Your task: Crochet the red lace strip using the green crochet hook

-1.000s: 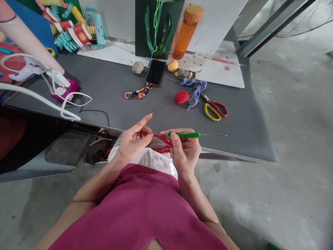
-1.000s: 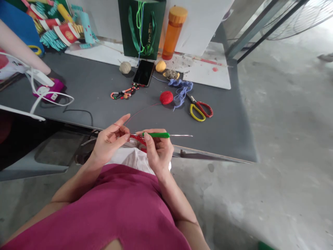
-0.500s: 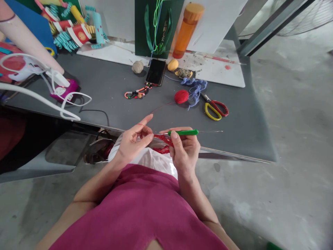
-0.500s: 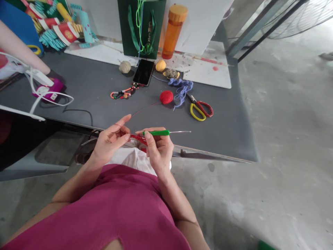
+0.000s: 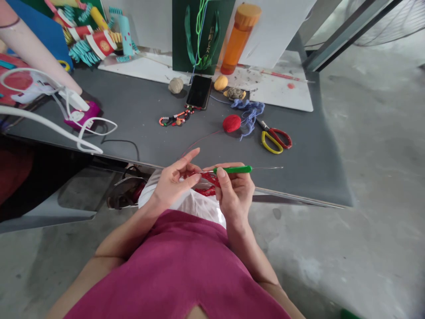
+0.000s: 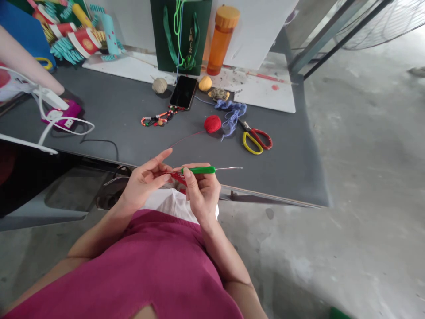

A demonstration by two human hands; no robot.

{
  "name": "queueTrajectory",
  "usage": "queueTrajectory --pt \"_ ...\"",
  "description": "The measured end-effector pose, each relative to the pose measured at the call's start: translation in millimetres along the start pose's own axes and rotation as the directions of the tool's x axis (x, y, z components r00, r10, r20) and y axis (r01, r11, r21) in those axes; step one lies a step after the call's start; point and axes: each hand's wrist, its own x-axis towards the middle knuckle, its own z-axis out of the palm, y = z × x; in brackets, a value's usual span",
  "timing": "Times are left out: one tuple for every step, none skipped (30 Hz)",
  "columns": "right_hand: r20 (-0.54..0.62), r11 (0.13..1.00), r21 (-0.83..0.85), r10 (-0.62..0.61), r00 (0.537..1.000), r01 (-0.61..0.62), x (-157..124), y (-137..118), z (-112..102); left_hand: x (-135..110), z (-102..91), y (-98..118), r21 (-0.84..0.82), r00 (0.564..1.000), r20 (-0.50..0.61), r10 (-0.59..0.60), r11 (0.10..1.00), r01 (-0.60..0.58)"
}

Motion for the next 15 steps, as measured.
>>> queueTrajectory --pt "0.001 1.000 -0.008 -0.003 1.000 0.003 -0.1 0.1 0.0 -0.3 1.1 -0.9 -0.026 1.000 0.005 -0.019 0.999 0.019" --pt "0.003 1.000 -0.016 -0.007 1.000 0.007 -0.2 0.2 0.0 -0.6 2.2 -1.8 -0.051 0.999 0.007 -0.036 0.998 0.036" --pt "0.005 1.000 -0.024 -0.013 1.000 0.014 -0.3 0.1 0.0 -0.8 3.4 -2.9 -0.074 0.999 0.008 -0.051 0.996 0.052" --pt "0.008 0.999 -0.032 -0.019 1.000 0.020 -0.4 -0.1 0.1 -1.0 4.4 -3.8 -0.094 0.998 0.010 -0.067 0.993 0.067" --pt "0.013 0.999 -0.041 -0.023 1.000 0.024 -0.4 -0.4 0.1 -1.1 5.3 -4.7 -0.111 0.996 0.015 -0.083 0.990 0.084" --pt "0.018 0.998 -0.049 -0.025 1.000 0.026 -0.5 -0.7 0.2 -1.2 6.1 -5.4 -0.124 0.995 0.022 -0.099 0.987 0.100" --pt "0.023 0.998 -0.054 -0.025 0.999 0.026 -0.5 -1.0 0.3 -1.2 6.7 -5.9 -0.135 0.994 0.028 -0.110 0.985 0.112" --pt "0.026 0.998 -0.055 -0.023 0.999 0.024 -0.5 -1.4 0.4 -1.1 7.2 -6.2 -0.143 0.993 0.035 -0.117 0.982 0.121" --pt "0.023 0.999 -0.050 -0.019 1.000 0.020 -0.4 -1.7 0.6 -1.1 7.4 -6.3 -0.150 0.992 0.038 -0.121 0.981 0.125" --pt "0.018 0.999 -0.040 -0.014 1.000 0.014 -0.3 -2.0 0.8 -1.1 7.5 -6.2 -0.155 0.992 0.041 -0.121 0.980 0.126" --pt "0.011 1.000 -0.023 -0.011 1.000 0.011 -0.1 -2.2 1.0 -1.3 7.5 -6.0 -0.157 0.992 0.042 -0.118 0.980 0.123" --pt "0.004 1.000 -0.005 -0.006 1.000 0.006 0.1 -2.3 1.3 -1.5 7.3 -5.7 -0.155 0.992 0.044 -0.114 0.981 0.120" --pt "-0.001 1.000 0.012 0.001 1.000 -0.001 0.3 -2.4 1.6 -1.8 7.0 -5.3 -0.149 0.993 0.045 -0.110 0.982 0.115" --pt "-0.004 1.000 0.025 0.009 1.000 -0.009 0.5 -2.3 1.8 -2.3 6.7 -5.0 -0.140 0.994 0.044 -0.105 0.984 0.110" --pt "-0.004 0.999 0.032 0.021 1.000 -0.020 0.7 -2.0 2.0 -2.7 6.5 -4.7 -0.130 0.994 0.040 -0.101 0.986 0.106"
